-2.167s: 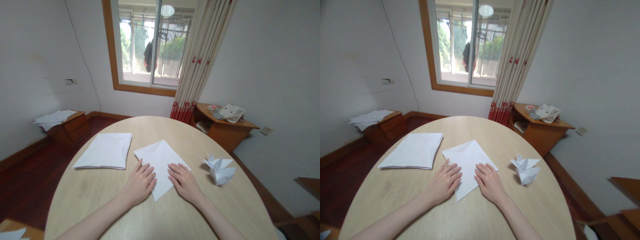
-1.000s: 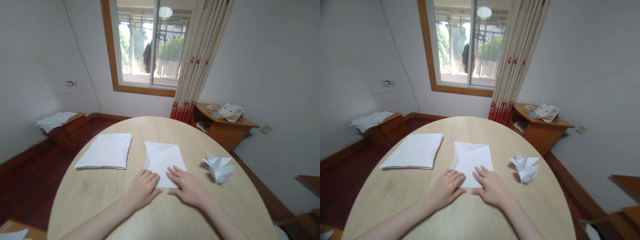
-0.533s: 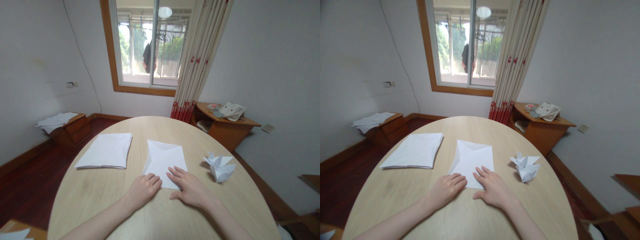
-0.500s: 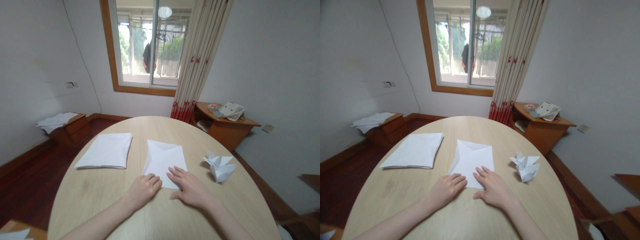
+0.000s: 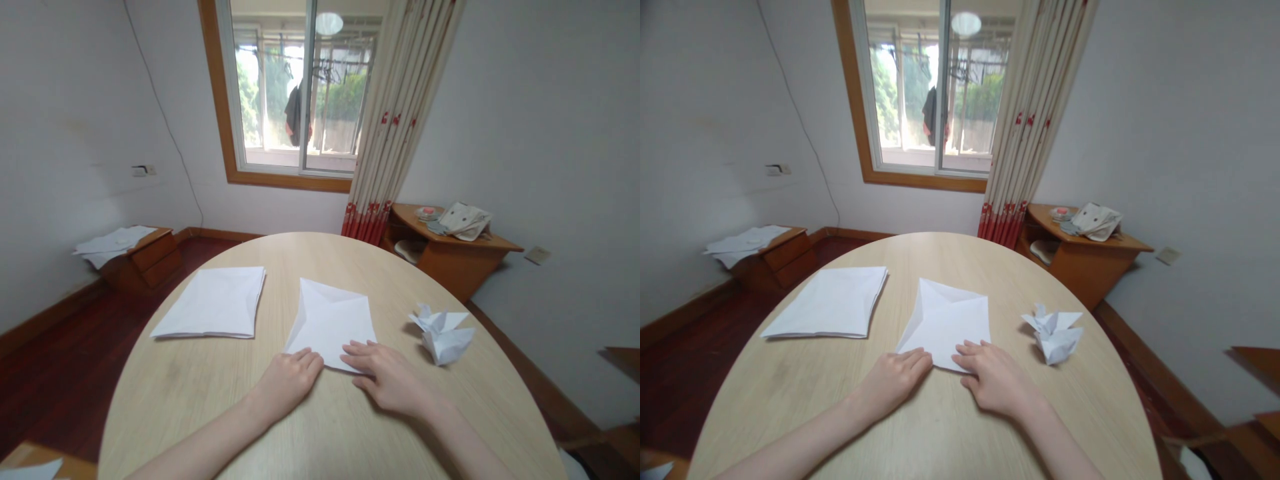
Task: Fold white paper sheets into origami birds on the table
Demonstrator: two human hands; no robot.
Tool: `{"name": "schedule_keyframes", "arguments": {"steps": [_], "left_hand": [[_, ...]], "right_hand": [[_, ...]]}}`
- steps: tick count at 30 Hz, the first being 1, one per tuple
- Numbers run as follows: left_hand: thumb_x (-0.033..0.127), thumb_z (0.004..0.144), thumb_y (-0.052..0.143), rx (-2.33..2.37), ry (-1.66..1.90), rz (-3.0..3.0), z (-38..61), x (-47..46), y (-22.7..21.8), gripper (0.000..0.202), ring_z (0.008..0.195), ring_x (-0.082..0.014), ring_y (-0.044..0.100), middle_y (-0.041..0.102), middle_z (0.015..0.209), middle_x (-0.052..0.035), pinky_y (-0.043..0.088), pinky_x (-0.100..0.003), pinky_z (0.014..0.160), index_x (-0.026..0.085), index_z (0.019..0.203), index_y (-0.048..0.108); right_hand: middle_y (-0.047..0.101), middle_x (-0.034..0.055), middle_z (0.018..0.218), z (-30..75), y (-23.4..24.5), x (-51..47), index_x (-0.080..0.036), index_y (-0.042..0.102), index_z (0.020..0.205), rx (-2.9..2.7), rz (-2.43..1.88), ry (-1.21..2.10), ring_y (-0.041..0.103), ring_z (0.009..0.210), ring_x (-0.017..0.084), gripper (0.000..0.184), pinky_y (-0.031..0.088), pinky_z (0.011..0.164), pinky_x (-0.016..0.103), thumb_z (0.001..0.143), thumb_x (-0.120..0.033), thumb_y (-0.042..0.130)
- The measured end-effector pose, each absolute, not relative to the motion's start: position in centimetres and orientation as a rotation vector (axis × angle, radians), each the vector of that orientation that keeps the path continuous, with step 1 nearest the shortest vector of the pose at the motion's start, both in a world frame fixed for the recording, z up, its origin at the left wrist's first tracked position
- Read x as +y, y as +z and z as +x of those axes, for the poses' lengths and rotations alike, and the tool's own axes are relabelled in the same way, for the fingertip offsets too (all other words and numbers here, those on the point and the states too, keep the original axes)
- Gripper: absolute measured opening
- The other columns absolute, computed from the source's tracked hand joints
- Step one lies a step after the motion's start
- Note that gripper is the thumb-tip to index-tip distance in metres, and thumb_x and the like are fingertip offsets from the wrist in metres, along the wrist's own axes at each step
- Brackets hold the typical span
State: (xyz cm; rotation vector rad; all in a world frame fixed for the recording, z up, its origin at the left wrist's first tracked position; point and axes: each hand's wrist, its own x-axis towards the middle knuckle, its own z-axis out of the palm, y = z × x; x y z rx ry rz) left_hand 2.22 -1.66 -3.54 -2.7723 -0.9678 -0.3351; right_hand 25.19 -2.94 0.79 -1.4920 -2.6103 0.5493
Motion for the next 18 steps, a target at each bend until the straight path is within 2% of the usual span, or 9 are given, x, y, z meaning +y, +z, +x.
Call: {"name": "schedule_keyframes", "arguments": {"steps": [4, 8, 13, 18], "left_hand": [[0.002, 0.093, 0.035, -1.060, -0.362, -2.758, 2.19, -1.69, -3.62, 0.020, 0.078, -0.0165, 0.066, 0.064, 0.085, -0.0039, 0.050, -0.021, 0.055, 0.017, 0.091, 0.049], [0.004, 0.092, 0.034, -1.136, -0.456, -2.728, 2.15, -1.61, -4.06, 0.019, 0.090, -0.0210, 0.066, 0.065, 0.088, -0.0074, 0.052, -0.023, 0.058, 0.017, 0.097, 0.048], [0.011, 0.093, 0.037, -1.258, -0.508, -2.740, 2.26, -1.78, -3.55, 0.014, 0.070, -0.0188, 0.066, 0.065, 0.078, -0.0048, 0.049, -0.024, 0.056, 0.018, 0.089, 0.049], [0.019, 0.097, 0.038, -1.316, -0.559, -2.714, 2.41, -1.94, -3.20, 0.016, 0.069, -0.0182, 0.067, 0.067, 0.076, -0.0033, 0.047, -0.023, 0.057, 0.018, 0.088, 0.051]], "right_hand": [[0.061, 0.0065, 0.128, 25.70, 0.28, -2.84, -0.024, 0.063, 0.122, -2.531, -1.493, 0.507, 0.052, 0.123, 0.025, 0.041, 0.037, 0.105, 0.042, 0.083, -0.019, 0.050], [0.071, 0.0062, 0.108, 25.89, 0.32, -2.70, -0.023, 0.069, 0.104, -2.444, -1.487, 0.470, 0.064, 0.102, 0.024, 0.029, 0.046, 0.088, 0.035, 0.087, -0.021, 0.046], [0.070, 0.0059, 0.087, 25.64, 0.92, -2.47, -0.020, 0.063, 0.089, -2.376, -1.505, 0.349, 0.064, 0.080, 0.021, 0.021, 0.044, 0.069, 0.028, 0.092, -0.027, 0.043], [0.068, 0.0050, 0.076, 25.54, 1.02, -2.36, -0.020, 0.058, 0.079, -2.276, -1.595, 0.268, 0.064, 0.071, 0.021, 0.023, 0.038, 0.060, 0.027, 0.092, -0.035, 0.046]]}}
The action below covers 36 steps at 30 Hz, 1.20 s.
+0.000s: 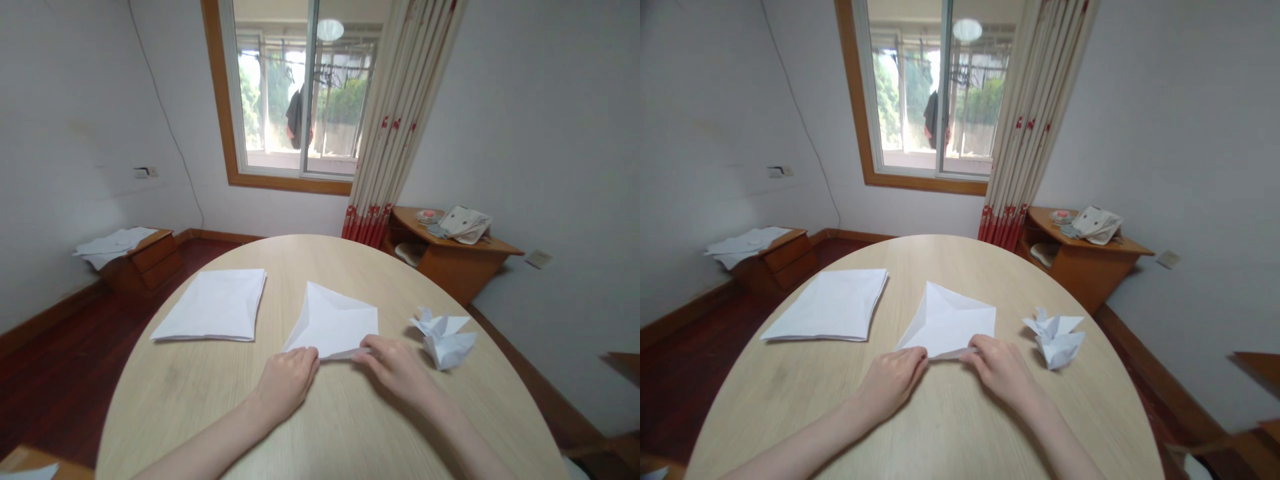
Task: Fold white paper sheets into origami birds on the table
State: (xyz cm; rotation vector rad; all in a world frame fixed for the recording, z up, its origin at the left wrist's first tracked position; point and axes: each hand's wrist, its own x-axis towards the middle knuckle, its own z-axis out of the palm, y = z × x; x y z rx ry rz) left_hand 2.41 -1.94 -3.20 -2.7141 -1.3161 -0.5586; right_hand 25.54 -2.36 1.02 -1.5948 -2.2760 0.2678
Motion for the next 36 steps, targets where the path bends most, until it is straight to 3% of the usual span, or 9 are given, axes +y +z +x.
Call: {"name": "schedule_keyframes", "arguments": {"steps": [4, 7, 11, 14, 20, 25, 31, 34, 36], "left_hand": [[0.025, 0.100, 0.035, -1.318, -0.641, -2.696, 2.3, -1.8, -3.8, 0.024, 0.066, -0.0178, 0.067, 0.068, 0.074, -0.0027, 0.046, -0.022, 0.055, 0.018, 0.088, 0.054], [0.027, 0.102, 0.029, -1.276, -0.733, -2.703, 2.2, -1.7, -4.1, 0.030, 0.064, -0.0177, 0.068, 0.069, 0.072, -0.0025, 0.046, -0.022, 0.054, 0.018, 0.088, 0.055], [0.028, 0.103, 0.026, -1.195, -0.817, -2.733, 2.1, -1.7, -4.0, 0.035, 0.063, -0.0167, 0.068, 0.068, 0.070, -0.0023, 0.046, -0.021, 0.052, 0.018, 0.087, 0.056], [0.028, 0.102, 0.026, -1.170, -0.873, -2.756, 2.1, -1.8, -4.0, 0.035, 0.061, -0.0164, 0.068, 0.068, 0.070, -0.0026, 0.047, -0.021, 0.051, 0.018, 0.088, 0.056], [0.028, 0.102, 0.030, -1.108, -0.997, -2.812, 2.1, -1.9, -4.3, 0.027, 0.066, -0.0151, 0.071, 0.072, 0.087, -0.0047, 0.052, -0.021, 0.057, 0.018, 0.113, 0.052], [0.026, 0.100, 0.033, -1.070, -0.978, -2.853, 2.1, -2.0, -4.3, 0.022, 0.066, -0.0155, 0.071, 0.072, 0.087, -0.0033, 0.052, -0.021, 0.056, 0.019, 0.112, 0.050], [0.024, 0.098, 0.036, -1.018, -0.898, -2.923, 2.0, -2.2, -4.1, 0.018, 0.065, -0.0146, 0.069, 0.071, 0.081, -0.0016, 0.051, -0.020, 0.057, 0.020, 0.107, 0.052], [0.025, 0.098, 0.037, -1.000, -0.899, -2.904, 2.0, -2.1, -3.8, 0.018, 0.073, -0.0165, 0.069, 0.070, 0.083, -0.0036, 0.054, -0.023, 0.063, 0.019, 0.105, 0.053], [0.026, 0.098, 0.039, -0.998, -0.921, -2.861, 2.1, -2.0, -3.5, 0.018, 0.086, -0.0198, 0.068, 0.070, 0.093, -0.0071, 0.055, -0.030, 0.075, 0.018, 0.107, 0.053]], "right_hand": [[0.068, 0.0028, 0.070, 25.8, 0.7, -2.1, -0.021, 0.058, 0.082, -2.165, -1.641, 0.216, 0.063, 0.063, 0.021, 0.022, 0.039, 0.057, 0.027, 0.089, -0.040, 0.049], [0.070, 0.0034, 0.078, 25.9, 0.2, -1.9, -0.021, 0.058, 0.099, -2.085, -1.645, 0.151, 0.063, 0.061, 0.021, 0.027, 0.042, 0.059, 0.029, 0.090, -0.044, 0.047], [0.068, 0.0088, 0.103, 25.6, -0.5, -1.8, -0.021, 0.053, 0.114, -2.020, -1.541, 0.104, 0.066, 0.081, 0.024, 0.034, 0.048, 0.071, 0.033, 0.092, -0.044, 0.042], [0.065, 0.0109, 0.105, 25.0, -1.2, -1.7, -0.021, 0.050, 0.120, -1.983, -1.468, 0.074, 0.062, 0.097, 0.027, 0.038, 0.048, 0.082, 0.038, 0.092, -0.044, 0.043], [0.050, 0.0166, 0.130, 23.8, -2.8, -1.7, -0.019, 0.016, 0.146, -1.895, -1.488, -0.092, 0.048, 0.118, 0.033, 0.070, 0.039, 0.098, 0.050, 0.091, -0.049, 0.046], [0.030, 0.0183, 0.146, 23.0, -4.3, -1.8, -0.019, -0.001, 0.149, -1.864, -1.512, -0.122, 0.034, 0.130, 0.036, 0.083, 0.030, 0.104, 0.055, 0.089, -0.053, 0.045], [0.024, 0.0187, 0.149, 22.4, -5.6, -1.7, -0.018, -0.009, 0.149, -1.858, -1.526, -0.084, 0.026, 0.135, 0.036, 0.094, 0.024, 0.106, 0.057, 0.086, -0.057, 0.049], [0.023, 0.0189, 0.149, 22.3, -6.0, -1.6, -0.020, -0.010, 0.148, -1.855, -1.544, -0.072, 0.026, 0.135, 0.036, 0.094, 0.023, 0.106, 0.057, 0.086, -0.057, 0.048], [0.024, 0.0189, 0.149, 22.2, -6.1, -1.5, -0.020, -0.010, 0.148, -1.858, -1.549, -0.071, 0.026, 0.135, 0.036, 0.092, 0.023, 0.106, 0.057, 0.086, -0.058, 0.047]]}}
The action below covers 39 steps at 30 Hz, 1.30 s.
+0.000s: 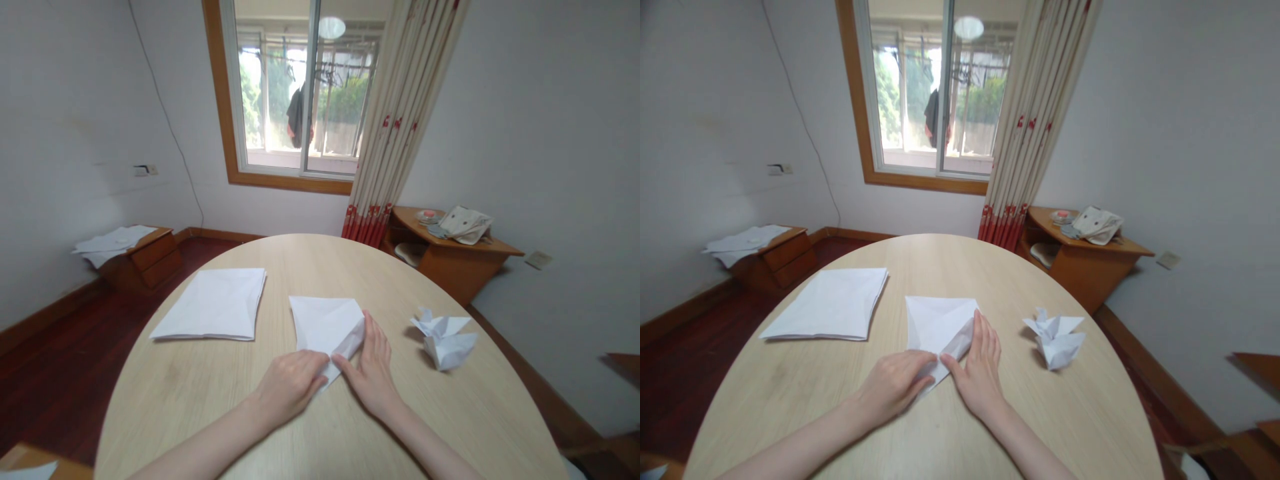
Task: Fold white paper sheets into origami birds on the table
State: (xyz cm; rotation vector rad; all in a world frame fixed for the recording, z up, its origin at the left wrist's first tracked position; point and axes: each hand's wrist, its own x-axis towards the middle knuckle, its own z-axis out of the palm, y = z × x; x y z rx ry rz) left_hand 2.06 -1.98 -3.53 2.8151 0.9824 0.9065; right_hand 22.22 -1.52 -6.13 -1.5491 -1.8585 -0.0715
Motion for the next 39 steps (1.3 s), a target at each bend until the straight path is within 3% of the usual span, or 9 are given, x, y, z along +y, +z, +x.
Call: {"name": "schedule_keyframes", "arguments": {"steps": [4, 10, 17, 22, 30, 39], "left_hand": [[0.026, 0.097, 0.043, 0.973, 0.916, 2.833, 2.11, -1.60, -3.33, 0.022, 0.100, -0.0208, 0.065, 0.068, 0.107, -0.0091, 0.044, -0.043, 0.103, 0.016, 0.116, 0.046], [0.026, 0.094, 0.049, 1.046, 0.730, 2.817, 2.29, -1.60, -3.26, 0.021, 0.092, -0.0184, 0.067, 0.068, 0.095, -0.0053, 0.031, -0.048, 0.112, 0.017, 0.112, 0.046], [0.018, 0.091, 0.049, 1.037, 0.665, 2.838, 2.34, -1.74, -2.99, 0.009, 0.088, -0.0172, 0.067, 0.067, 0.095, -0.0034, 0.026, -0.047, 0.115, 0.019, 0.100, 0.047], [0.017, 0.090, 0.049, 0.986, 0.686, 2.839, 2.20, -1.63, -3.36, 0.004, 0.099, -0.0175, 0.065, 0.067, 0.100, -0.0043, 0.025, -0.046, 0.116, 0.020, 0.093, 0.048], [0.018, 0.089, 0.053, 0.957, 0.638, 2.877, 2.15, -1.77, -3.35, 0.007, 0.100, -0.0189, 0.064, 0.066, 0.105, -0.0061, 0.028, -0.046, 0.115, 0.018, 0.095, 0.056], [0.032, 0.090, 0.056, 0.969, 0.619, 2.919, 2.11, -2.07, -3.61, 0.021, 0.099, -0.0215, 0.061, 0.065, 0.111, -0.0079, 0.029, -0.048, 0.113, 0.019, 0.106, 0.061]], "right_hand": [[0.024, 0.0187, 0.149, 22.10, -6.34, -1.44, -0.020, -0.011, 0.148, -1.876, -1.551, -0.080, 0.025, 0.136, 0.036, 0.091, 0.023, 0.106, 0.057, 0.087, -0.056, 0.047], [0.018, 0.0170, 0.153, 21.93, -6.16, -1.53, -0.023, -0.014, 0.148, -1.902, -1.572, -0.091, 0.018, 0.139, 0.035, 0.090, 0.021, 0.107, 0.056, 0.088, -0.052, 0.047], [0.011, 0.0161, 0.156, 21.83, -6.39, -1.51, -0.023, -0.016, 0.148, -1.923, -1.582, -0.095, 0.013, 0.142, 0.034, 0.090, 0.020, 0.108, 0.055, 0.089, -0.046, 0.047], [0.011, 0.0156, 0.156, 21.74, -6.71, -1.40, -0.021, -0.015, 0.149, -1.902, -1.582, -0.139, 0.013, 0.142, 0.034, 0.090, 0.021, 0.108, 0.056, 0.087, -0.040, 0.049], [0.008, 0.0160, 0.156, 21.81, -6.94, -1.31, -0.022, -0.013, 0.149, -1.904, -1.617, -0.154, 0.012, 0.142, 0.034, 0.090, 0.023, 0.107, 0.057, 0.086, -0.037, 0.050], [0.012, 0.0156, 0.156, 22.08, -7.12, -1.11, -0.023, -0.012, 0.149, -1.920, -1.629, -0.146, 0.015, 0.141, 0.035, 0.090, 0.024, 0.106, 0.057, 0.087, -0.043, 0.050]]}}
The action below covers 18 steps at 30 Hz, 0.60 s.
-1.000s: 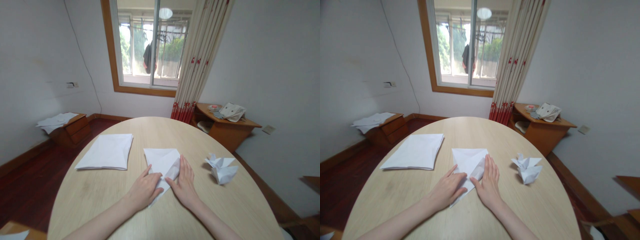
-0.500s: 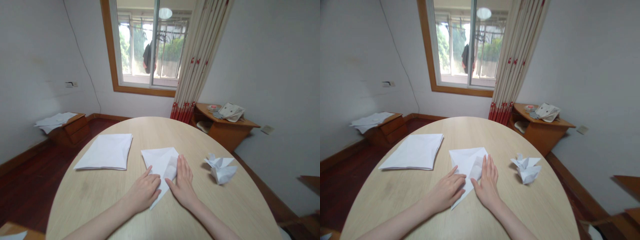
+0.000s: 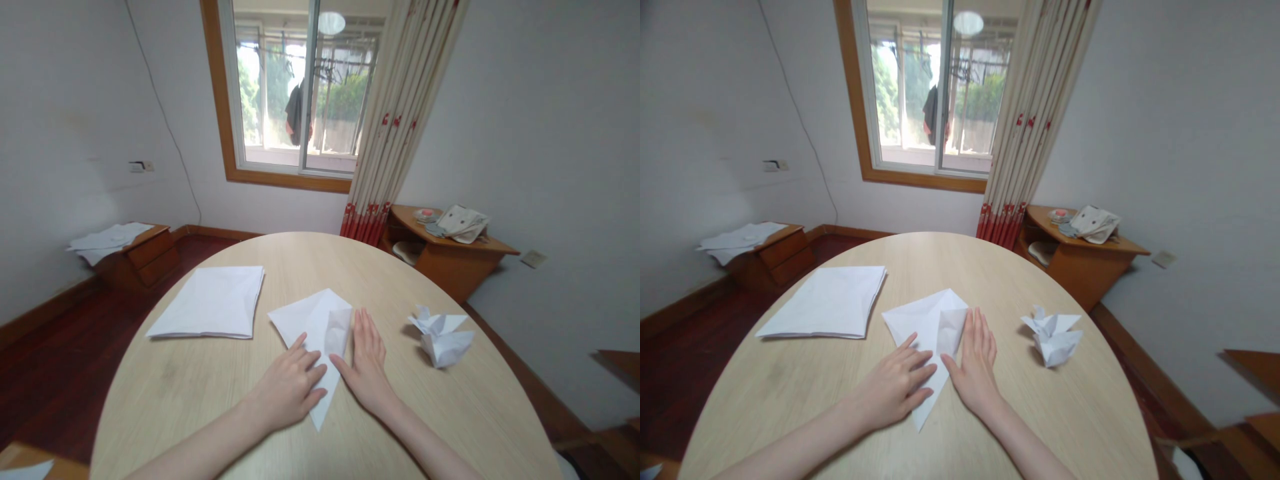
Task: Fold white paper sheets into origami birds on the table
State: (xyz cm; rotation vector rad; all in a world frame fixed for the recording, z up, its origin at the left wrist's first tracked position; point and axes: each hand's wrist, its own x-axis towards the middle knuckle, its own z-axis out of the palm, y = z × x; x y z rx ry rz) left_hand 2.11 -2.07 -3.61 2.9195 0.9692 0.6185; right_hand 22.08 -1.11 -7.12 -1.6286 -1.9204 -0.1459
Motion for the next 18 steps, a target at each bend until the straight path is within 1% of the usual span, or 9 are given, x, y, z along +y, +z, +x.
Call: {"name": "schedule_keyframes", "arguments": {"steps": [5, 9, 14, 18], "left_hand": [[0.036, 0.090, 0.056, 1.020, 0.585, 2.925, 2.13, -2.28, -3.76, 0.035, 0.108, -0.0255, 0.057, 0.061, 0.122, -0.0092, 0.032, -0.049, 0.110, 0.019, 0.120, 0.059], [0.039, 0.092, 0.051, 1.037, 0.537, 2.941, 2.14, -2.36, -3.82, 0.040, 0.112, -0.0268, 0.054, 0.058, 0.128, -0.0107, 0.032, -0.050, 0.110, 0.019, 0.126, 0.056], [0.039, 0.093, 0.050, 1.036, 0.519, 2.959, 2.15, -2.32, -3.83, 0.040, 0.114, -0.0261, 0.053, 0.057, 0.130, -0.0119, 0.030, -0.048, 0.111, 0.017, 0.127, 0.056], [0.040, 0.092, 0.053, 1.005, 0.541, 2.970, 2.05, -2.08, -3.66, 0.039, 0.114, -0.0253, 0.053, 0.060, 0.125, -0.0097, 0.025, -0.050, 0.113, 0.018, 0.124, 0.057]], "right_hand": [[0.015, 0.0154, 0.156, 22.30, -7.11, -1.10, -0.023, -0.009, 0.150, -1.932, -1.601, -0.102, 0.017, 0.141, 0.035, 0.088, 0.025, 0.106, 0.055, 0.088, -0.045, 0.050], [0.016, 0.0145, 0.155, 22.51, -7.15, -1.05, -0.025, -0.006, 0.150, -1.934, -1.563, -0.056, 0.018, 0.141, 0.033, 0.081, 0.025, 0.106, 0.055, 0.090, -0.047, 0.045], [0.016, 0.0135, 0.155, 22.63, -7.22, -0.96, -0.025, -0.006, 0.150, -1.949, -1.543, -0.030, 0.017, 0.141, 0.031, 0.080, 0.024, 0.107, 0.053, 0.091, -0.046, 0.043], [0.017, 0.0132, 0.155, 22.65, -7.30, -0.90, -0.026, -0.007, 0.150, -1.957, -1.546, -0.014, 0.017, 0.141, 0.031, 0.079, 0.024, 0.107, 0.053, 0.092, -0.046, 0.043]]}}
